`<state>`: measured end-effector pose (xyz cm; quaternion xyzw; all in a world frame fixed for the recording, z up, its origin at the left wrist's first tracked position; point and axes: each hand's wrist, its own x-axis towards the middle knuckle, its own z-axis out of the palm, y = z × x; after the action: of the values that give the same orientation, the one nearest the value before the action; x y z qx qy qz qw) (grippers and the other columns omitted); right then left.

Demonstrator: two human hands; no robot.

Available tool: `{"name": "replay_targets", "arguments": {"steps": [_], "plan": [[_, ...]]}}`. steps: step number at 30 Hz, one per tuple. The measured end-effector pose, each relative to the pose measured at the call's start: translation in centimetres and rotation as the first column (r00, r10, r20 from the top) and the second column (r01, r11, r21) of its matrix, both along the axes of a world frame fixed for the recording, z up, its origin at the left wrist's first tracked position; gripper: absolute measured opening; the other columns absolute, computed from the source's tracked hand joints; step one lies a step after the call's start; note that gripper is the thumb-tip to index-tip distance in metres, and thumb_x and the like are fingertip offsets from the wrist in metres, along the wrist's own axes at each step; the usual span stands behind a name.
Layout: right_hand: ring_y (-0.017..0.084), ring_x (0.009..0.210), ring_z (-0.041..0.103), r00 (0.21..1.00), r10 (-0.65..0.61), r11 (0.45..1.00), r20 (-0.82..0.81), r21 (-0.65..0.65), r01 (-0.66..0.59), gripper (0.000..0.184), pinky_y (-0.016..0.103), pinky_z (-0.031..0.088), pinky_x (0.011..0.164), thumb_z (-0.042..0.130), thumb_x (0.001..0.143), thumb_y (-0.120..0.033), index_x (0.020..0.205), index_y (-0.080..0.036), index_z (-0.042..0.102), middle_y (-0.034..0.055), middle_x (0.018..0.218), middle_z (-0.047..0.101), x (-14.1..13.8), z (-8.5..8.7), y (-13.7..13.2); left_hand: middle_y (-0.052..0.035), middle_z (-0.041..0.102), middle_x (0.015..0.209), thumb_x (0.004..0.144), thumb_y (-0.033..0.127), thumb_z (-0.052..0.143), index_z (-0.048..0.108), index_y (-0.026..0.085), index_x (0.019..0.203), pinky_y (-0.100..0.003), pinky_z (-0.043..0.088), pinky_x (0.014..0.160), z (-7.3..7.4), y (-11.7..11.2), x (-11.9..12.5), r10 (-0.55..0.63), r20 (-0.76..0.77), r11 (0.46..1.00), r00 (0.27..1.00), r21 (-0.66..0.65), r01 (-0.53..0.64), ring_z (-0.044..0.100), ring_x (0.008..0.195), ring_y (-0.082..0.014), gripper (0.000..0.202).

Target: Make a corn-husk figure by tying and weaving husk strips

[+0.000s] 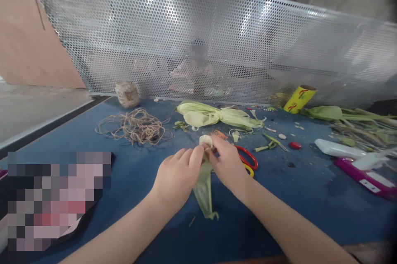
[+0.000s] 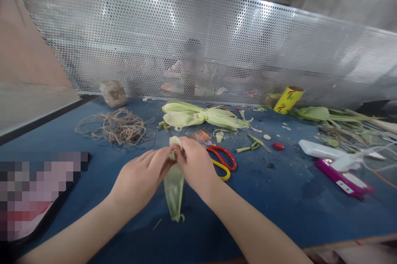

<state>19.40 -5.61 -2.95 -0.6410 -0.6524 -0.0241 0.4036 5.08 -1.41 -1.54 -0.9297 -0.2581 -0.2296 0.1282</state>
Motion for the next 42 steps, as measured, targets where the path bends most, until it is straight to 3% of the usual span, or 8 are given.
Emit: {"name": "replay_targets", "arguments": {"steps": [4,11,16,21,26,30,35,42], "plan": [[0.024,0.09,0.05,0.812,-0.234,0.963,0.536,0.242,0.117,0.018,0.037,0.034,0.079,0.043,0.086,-0.023,0.089,-0.014,0.058,0.0116,0.09,0.063,0.1,0.2,0.1,-0.0064,0.064,0.067,0.077,0.0,0.041,0.058,0.012,0.089,-0.03,0.043,0.053,0.0,0.2,0.3,-0.011,-0.079,0.961,0.997,0.274,0.032,0.06,0.068,-0.022,0.024],[0.02,0.075,0.049,0.635,-0.339,0.938,0.694,0.304,0.168,0.017,0.037,0.034,0.076,0.042,0.086,-0.013,0.079,-0.014,0.058,0.0054,0.07,0.059,-0.5,0.0,0.5,-0.0038,0.059,0.056,0.073,-0.003,0.043,0.059,0.013,0.071,-0.03,0.042,0.052,-0.3,0.3,0.7,-0.006,-0.065,0.932,0.998,0.361,0.029,0.057,0.059,-0.0203,0.022],[0.02,0.076,0.048,0.705,-0.277,0.96,0.653,0.215,0.178,0.021,0.039,0.032,0.081,0.039,0.087,-0.014,0.079,-0.013,0.058,0.0071,0.072,0.06,-0.4,0.1,0.3,-0.0027,0.058,0.054,0.072,-0.003,0.042,0.059,0.013,0.069,-0.03,0.042,0.05,-0.4,0.4,0.9,-0.028,-0.036,0.916,0.999,0.4,0.04,0.057,0.055,-0.0199,0.024],[0.022,0.081,0.05,0.988,-0.066,0.997,0.14,-0.028,0.071,0.015,0.041,0.031,0.084,0.044,0.082,-0.017,0.073,-0.015,0.056,0.0089,0.072,0.06,0.4,0.1,0.6,-0.0043,0.061,0.058,0.075,0.001,0.043,0.06,0.01,0.084,-0.032,0.044,0.053,-0.6,1.1,1.2,-0.073,-0.006,0.919,0.997,0.388,0.069,0.06,0.059,-0.0214,0.022],[0.013,0.055,0.047,0.985,-0.006,0.997,-0.172,-0.072,-0.006,0.022,0.024,0.038,0.054,0.037,0.086,-0.027,0.078,-0.016,0.054,0.0015,0.063,0.055,1.7,0.1,1.2,-0.0047,0.068,0.081,0.079,0.027,0.052,0.05,0.015,0.108,-0.03,0.049,0.063,-0.3,1.7,1.3,-0.038,0.296,0.976,0.954,-0.192,0.098,0.064,0.073,-0.0201,0.032],[0.011,0.054,0.049,0.924,0.076,0.99,-0.375,-0.078,-0.113,0.028,0.02,0.039,0.049,0.036,0.088,-0.036,0.09,-0.016,0.055,0.0002,0.069,0.057,1.7,0.3,1.5,-0.0014,0.068,0.079,0.074,0.034,0.055,0.057,0.018,0.093,-0.026,0.049,0.063,0.3,2.2,1.1,0.151,0.367,0.659,0.918,-0.73,0.183,0.064,0.07,-0.0175,0.025],[0.01,0.052,0.043,0.847,0.124,0.975,-0.516,-0.093,-0.2,0.024,0.021,0.033,0.048,0.045,0.083,-0.036,0.072,-0.017,0.054,-0.0033,0.057,0.048,1.3,0.3,1.4,-0.0043,0.069,0.077,0.069,0.043,0.058,0.061,0.016,0.083,-0.028,0.05,0.063,0.8,2.9,1.0,0.182,0.404,0.403,0.896,-0.862,0.307,0.064,0.073,-0.0214,0.03],[0.009,0.049,0.038,0.741,0.089,0.972,-0.665,-0.104,-0.21,0.024,0.021,0.031,0.046,0.052,0.077,-0.037,0.064,-0.017,0.052,-0.0042,0.053,0.043,1.1,0.2,1.3,-0.0031,0.069,0.082,0.072,0.047,0.053,0.061,0.018,0.09,-0.028,0.048,0.064,0.1,3.4,1.0,0.152,0.403,0.52,0.902,-0.809,0.274,0.063,0.073,-0.0208,0.035]]}}
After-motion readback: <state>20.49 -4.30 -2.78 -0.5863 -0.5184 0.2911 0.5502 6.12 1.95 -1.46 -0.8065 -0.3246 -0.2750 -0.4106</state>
